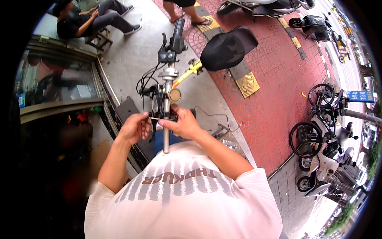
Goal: The person repairs the wiring and components on a bicycle's handlebars using a pair of pliers and a zip tie.
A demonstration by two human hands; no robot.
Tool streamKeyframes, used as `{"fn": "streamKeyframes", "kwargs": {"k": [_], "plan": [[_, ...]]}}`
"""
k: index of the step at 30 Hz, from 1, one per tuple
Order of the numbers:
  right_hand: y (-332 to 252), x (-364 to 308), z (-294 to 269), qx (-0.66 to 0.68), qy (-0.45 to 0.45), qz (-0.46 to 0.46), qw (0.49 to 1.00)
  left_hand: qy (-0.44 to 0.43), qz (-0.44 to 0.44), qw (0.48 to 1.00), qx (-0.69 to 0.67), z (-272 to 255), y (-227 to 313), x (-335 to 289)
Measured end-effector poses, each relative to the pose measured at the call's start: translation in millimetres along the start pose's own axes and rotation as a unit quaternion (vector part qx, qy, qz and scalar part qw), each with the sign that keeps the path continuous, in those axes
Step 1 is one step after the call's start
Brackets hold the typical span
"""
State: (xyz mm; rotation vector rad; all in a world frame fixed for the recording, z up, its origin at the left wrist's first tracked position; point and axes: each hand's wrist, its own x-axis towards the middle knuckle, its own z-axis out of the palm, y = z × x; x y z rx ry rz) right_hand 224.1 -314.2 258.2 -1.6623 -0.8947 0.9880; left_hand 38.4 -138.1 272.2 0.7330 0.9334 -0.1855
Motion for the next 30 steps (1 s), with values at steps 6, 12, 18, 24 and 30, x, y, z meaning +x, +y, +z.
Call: {"fn": "streamKeyframes", "kwargs": {"k": [6,12,18,24,30], "plan": [[10,-5,-8,-0.005,-0.061,-0.016,0.998,0.022,-0.020,1.000,0.009,1,1,-3],[17,-9,-8,0.050,-0.086,0.029,0.995,0.025,-0.015,1.000,0.002,2,-1,-2],[26,-14,10,0.212,-0.111,0.113,0.964,0.024,-0.002,1.000,-0.008,4,-3,-1],[28,-15,21,0.157,-0.069,0.109,0.979,0.014,-0.002,0.998,-0.063,-3,-9,-2],[4,-15,16,0.051,-0.035,0.126,0.990,0.012,-0.007,0.996,-0.088,0,-14,1]]}}
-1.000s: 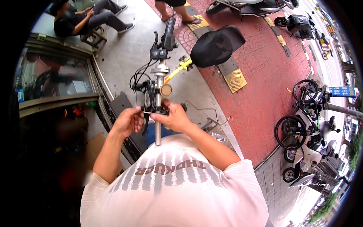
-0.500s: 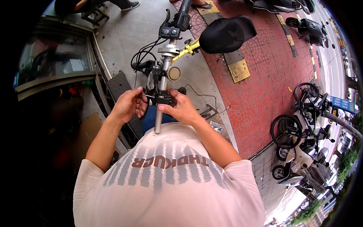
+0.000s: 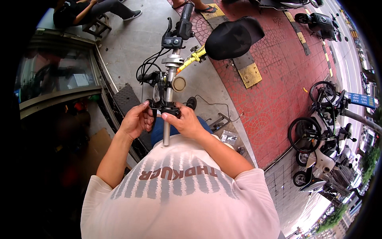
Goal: The person repairs the wiring and components on a bicycle's handlebars using a pair of pliers and a zip tie.
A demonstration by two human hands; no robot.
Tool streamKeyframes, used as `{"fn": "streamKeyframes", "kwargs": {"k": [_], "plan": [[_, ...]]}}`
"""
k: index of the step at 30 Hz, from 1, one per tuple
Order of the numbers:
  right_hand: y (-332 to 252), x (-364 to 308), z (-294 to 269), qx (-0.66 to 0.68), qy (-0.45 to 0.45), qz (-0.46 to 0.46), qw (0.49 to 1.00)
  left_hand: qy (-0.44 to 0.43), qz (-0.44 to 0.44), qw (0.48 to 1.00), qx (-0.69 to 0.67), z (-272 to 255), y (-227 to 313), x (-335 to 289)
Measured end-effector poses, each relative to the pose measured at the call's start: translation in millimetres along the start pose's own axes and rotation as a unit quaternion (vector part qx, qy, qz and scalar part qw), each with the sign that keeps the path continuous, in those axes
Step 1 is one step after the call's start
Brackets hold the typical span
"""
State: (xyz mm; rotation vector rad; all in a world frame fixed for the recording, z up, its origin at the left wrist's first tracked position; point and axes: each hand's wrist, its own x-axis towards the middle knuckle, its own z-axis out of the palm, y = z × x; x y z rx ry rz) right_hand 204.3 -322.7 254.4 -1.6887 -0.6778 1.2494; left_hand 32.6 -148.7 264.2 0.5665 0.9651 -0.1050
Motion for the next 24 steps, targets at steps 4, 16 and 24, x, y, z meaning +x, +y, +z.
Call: {"fn": "streamKeyframes", "kwargs": {"k": [4,16,24], "plan": [[-10,-3,-6,-0.028,-0.005,0.014,1.000,-0.002,-0.006,1.000,-0.022,1,-3,1],[5,8,-6,-0.089,0.056,-0.147,0.984,-0.029,-0.015,0.997,-0.074,-1,-17,9],[2,5,-17,-0.216,0.032,-0.094,0.971,-0.065,-0.009,0.990,-0.121,0,-33,15]]}}
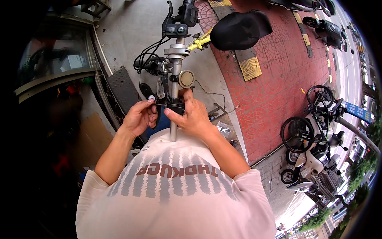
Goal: The person repairs the wiring and components on a bicycle's handlebars using a pair of pliers and a zip tie.
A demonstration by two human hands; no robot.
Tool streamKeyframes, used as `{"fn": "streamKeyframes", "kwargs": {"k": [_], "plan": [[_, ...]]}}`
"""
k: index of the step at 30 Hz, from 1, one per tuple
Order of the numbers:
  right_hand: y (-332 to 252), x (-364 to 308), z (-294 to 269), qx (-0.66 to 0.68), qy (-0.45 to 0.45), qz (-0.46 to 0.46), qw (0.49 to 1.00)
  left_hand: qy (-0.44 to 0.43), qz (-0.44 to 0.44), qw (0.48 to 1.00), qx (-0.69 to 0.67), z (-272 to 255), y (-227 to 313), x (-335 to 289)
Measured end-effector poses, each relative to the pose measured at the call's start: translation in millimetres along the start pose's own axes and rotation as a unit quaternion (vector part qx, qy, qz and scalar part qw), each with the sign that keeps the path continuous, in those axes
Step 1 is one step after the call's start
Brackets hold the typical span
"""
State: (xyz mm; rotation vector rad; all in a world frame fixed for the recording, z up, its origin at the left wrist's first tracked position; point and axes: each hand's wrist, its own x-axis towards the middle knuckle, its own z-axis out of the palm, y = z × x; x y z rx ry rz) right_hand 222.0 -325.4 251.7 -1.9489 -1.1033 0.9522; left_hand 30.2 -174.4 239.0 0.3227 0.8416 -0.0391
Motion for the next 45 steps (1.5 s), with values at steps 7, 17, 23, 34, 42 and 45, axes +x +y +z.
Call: {"fn": "streamKeyframes", "kwargs": {"k": [7,17,23,34,42,45], "plan": [[12,10,-5,0.106,-0.028,-0.042,0.993,-0.023,0.005,1.000,0.015,0,-2,0],[5,12,-5,0.152,-0.044,-0.021,0.987,-0.158,0.050,0.933,0.321,-24,35,7],[3,12,-4,0.150,-0.030,-0.015,0.988,-0.188,-0.003,0.896,0.402,-16,63,12],[4,16,-10,0.075,-0.034,0.027,0.996,-0.103,0.455,0.473,0.747,2,62,-2],[2,19,-4,0.138,-0.033,0.041,0.989,-0.052,0.487,0.547,0.679,-4,49,-1],[9,18,-4,0.132,-0.051,0.041,0.989,-0.077,0.507,0.516,0.686,-3,51,3]]}}
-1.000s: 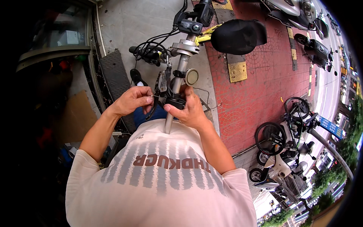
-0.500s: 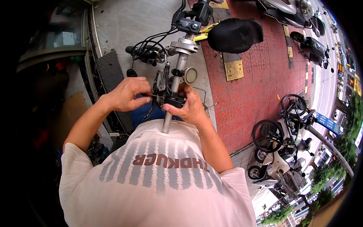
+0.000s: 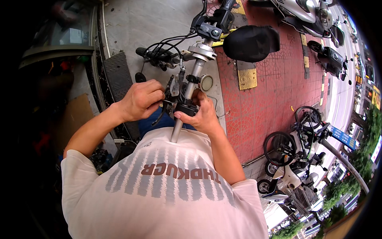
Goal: The person repairs the wiring and components on a bicycle's handlebars using a pair of pliers and a zip tie.
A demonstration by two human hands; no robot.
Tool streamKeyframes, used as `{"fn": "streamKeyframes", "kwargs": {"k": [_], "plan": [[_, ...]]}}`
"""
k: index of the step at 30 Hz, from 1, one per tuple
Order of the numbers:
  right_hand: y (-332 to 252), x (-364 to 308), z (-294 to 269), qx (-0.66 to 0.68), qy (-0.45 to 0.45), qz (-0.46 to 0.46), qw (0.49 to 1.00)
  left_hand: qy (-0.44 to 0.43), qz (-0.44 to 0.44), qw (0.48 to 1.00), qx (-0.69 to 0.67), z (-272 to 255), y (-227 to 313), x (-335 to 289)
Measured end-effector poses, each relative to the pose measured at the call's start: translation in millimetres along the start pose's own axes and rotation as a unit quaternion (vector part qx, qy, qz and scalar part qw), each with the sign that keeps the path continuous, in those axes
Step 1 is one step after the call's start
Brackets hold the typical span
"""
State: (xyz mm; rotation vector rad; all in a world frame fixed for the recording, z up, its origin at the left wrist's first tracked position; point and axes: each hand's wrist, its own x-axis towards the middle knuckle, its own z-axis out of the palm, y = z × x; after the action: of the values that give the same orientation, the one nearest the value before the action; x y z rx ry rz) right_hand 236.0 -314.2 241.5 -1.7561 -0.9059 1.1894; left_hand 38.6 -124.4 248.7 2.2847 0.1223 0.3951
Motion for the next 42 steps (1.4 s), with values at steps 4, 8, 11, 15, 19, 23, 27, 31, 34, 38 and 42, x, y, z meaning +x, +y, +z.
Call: {"fn": "streamKeyframes", "kwargs": {"k": [4,8,11,15,19,23,27,31,34,38,42], "plan": [[4,-2,-4,-0.018,-0.009,0.001,1.000,-0.028,0.081,0.995,0.046,-1,-5,5],[13,-3,-9,-0.067,-0.020,-0.013,0.997,-0.025,0.110,0.991,0.067,1,-8,5],[9,-1,-4,-0.055,0.010,-0.041,0.998,0.010,0.006,1.000,-0.001,7,-7,2],[-7,2,0,-0.010,0.020,-0.044,0.999,-0.028,-0.236,0.963,-0.123,8,0,-7],[-15,4,0,-0.003,0.010,-0.044,0.999,-0.101,-0.491,0.766,-0.402,5,-1,4],[-11,6,-2,-0.031,0.004,-0.072,0.997,-0.135,-0.560,0.626,-0.526,5,-8,8],[-4,3,-2,-0.019,-0.014,-0.043,0.999,-0.141,-0.581,0.553,-0.580,5,-14,9],[-6,3,-1,-0.027,-0.010,-0.048,0.998,-0.105,-0.604,0.521,-0.594,3,-10,11],[-3,4,-3,-0.038,-0.017,-0.053,0.998,-0.059,-0.587,0.561,-0.582,4,-1,12],[2,4,-1,-0.035,-0.017,-0.048,0.998,-0.013,-0.460,0.775,-0.433,-1,22,25],[2,3,1,-0.014,-0.001,-0.053,0.999,0.039,-0.395,0.858,-0.325,0,29,18]]}}
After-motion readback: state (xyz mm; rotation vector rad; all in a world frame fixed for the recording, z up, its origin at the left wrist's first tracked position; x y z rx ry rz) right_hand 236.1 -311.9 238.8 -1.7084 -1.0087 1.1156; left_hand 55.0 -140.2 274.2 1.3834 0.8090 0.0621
